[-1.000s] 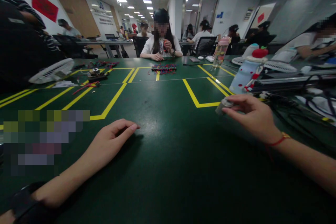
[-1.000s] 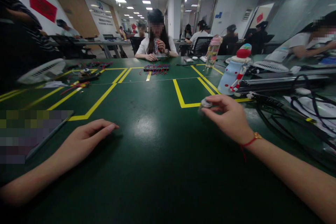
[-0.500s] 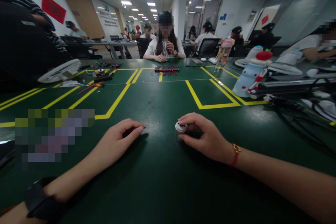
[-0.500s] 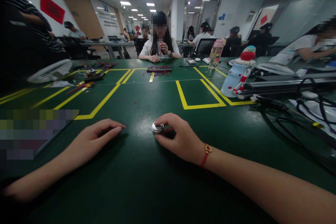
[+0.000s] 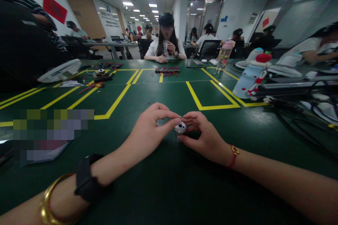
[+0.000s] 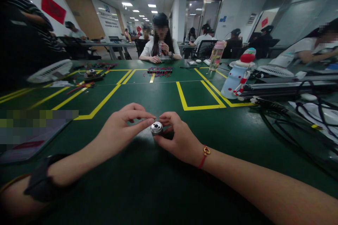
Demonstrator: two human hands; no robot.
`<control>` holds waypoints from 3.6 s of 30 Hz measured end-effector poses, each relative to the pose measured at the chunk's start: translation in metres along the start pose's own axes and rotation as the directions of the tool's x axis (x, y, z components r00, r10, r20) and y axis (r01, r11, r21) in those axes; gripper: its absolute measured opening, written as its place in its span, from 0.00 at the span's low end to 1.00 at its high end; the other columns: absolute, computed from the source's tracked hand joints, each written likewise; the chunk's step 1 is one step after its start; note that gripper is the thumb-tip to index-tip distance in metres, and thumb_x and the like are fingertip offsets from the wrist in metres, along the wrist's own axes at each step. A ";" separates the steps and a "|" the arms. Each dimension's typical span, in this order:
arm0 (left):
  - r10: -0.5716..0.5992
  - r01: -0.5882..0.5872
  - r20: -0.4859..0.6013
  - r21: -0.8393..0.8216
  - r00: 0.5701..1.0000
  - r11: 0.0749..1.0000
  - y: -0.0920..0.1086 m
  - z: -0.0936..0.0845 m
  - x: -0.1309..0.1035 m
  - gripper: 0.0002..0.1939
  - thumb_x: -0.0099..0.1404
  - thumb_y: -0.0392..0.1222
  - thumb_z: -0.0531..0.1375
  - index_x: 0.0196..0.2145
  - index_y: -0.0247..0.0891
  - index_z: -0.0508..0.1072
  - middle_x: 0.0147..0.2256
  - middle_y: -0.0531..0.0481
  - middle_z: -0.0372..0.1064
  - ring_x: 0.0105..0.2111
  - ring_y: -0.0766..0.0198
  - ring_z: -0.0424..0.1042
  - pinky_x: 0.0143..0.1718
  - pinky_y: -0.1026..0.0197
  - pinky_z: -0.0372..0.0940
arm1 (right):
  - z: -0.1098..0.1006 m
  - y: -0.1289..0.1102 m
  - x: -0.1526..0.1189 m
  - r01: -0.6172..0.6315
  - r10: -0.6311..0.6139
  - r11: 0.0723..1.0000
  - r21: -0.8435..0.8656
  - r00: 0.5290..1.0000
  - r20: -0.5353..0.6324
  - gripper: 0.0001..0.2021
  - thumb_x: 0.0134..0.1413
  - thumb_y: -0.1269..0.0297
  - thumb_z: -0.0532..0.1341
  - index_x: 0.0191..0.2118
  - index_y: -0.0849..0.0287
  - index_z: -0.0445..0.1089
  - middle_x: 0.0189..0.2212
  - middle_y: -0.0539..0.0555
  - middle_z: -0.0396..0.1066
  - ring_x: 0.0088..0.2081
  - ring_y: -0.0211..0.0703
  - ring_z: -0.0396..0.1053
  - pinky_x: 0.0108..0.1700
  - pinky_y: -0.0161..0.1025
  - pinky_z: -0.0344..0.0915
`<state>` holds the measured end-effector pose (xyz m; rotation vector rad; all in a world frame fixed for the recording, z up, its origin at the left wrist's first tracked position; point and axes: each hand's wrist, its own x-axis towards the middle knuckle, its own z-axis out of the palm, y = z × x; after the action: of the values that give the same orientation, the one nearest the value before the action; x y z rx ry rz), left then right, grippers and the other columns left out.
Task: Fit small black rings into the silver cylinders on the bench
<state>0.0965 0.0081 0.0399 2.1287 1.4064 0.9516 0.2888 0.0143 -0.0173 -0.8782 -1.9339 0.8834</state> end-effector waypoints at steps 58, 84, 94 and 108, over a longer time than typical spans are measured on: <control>-0.350 0.340 0.014 0.204 0.937 0.918 -0.092 -0.047 -0.044 0.19 0.62 0.59 0.56 0.41 0.44 0.75 0.40 0.50 0.74 0.39 0.56 0.72 0.38 0.57 0.64 | -0.234 0.030 -0.041 -0.661 0.219 0.277 -0.698 0.751 -0.623 0.19 0.53 0.50 0.58 0.41 0.58 0.76 0.41 0.58 0.74 0.41 0.45 0.68 0.40 0.40 0.58; -0.336 0.326 0.029 0.177 0.941 0.929 -0.077 -0.050 -0.048 0.18 0.63 0.58 0.55 0.40 0.44 0.76 0.40 0.51 0.76 0.40 0.52 0.73 0.41 0.55 0.65 | -0.216 0.030 -0.045 -0.681 0.333 0.635 -0.364 0.667 -0.667 0.18 0.49 0.58 0.63 0.47 0.57 0.74 0.46 0.58 0.73 0.45 0.43 0.69 0.48 0.40 0.61; -0.351 0.339 0.042 0.177 0.935 0.924 -0.076 -0.051 -0.048 0.18 0.63 0.56 0.56 0.40 0.43 0.76 0.40 0.50 0.75 0.40 0.53 0.72 0.41 0.55 0.64 | -0.204 0.048 -0.053 -0.661 0.168 0.537 -0.523 0.692 -0.702 0.21 0.41 0.54 0.67 0.40 0.61 0.72 0.37 0.61 0.73 0.34 0.43 0.70 0.35 0.38 0.63; -0.263 0.248 0.048 0.207 0.964 0.946 -0.093 -0.046 -0.048 0.17 0.63 0.57 0.56 0.39 0.45 0.76 0.40 0.48 0.74 0.39 0.54 0.72 0.39 0.55 0.66 | -0.041 -0.014 -0.001 0.036 -0.080 0.947 -0.320 0.989 -0.126 0.18 0.51 0.59 0.63 0.48 0.58 0.68 0.48 0.56 0.70 0.44 0.40 0.72 0.44 0.38 0.73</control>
<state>-0.0081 0.0006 -0.0048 2.0272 1.7508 0.6478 0.3218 0.0162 0.0115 -1.0322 -1.9997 0.4687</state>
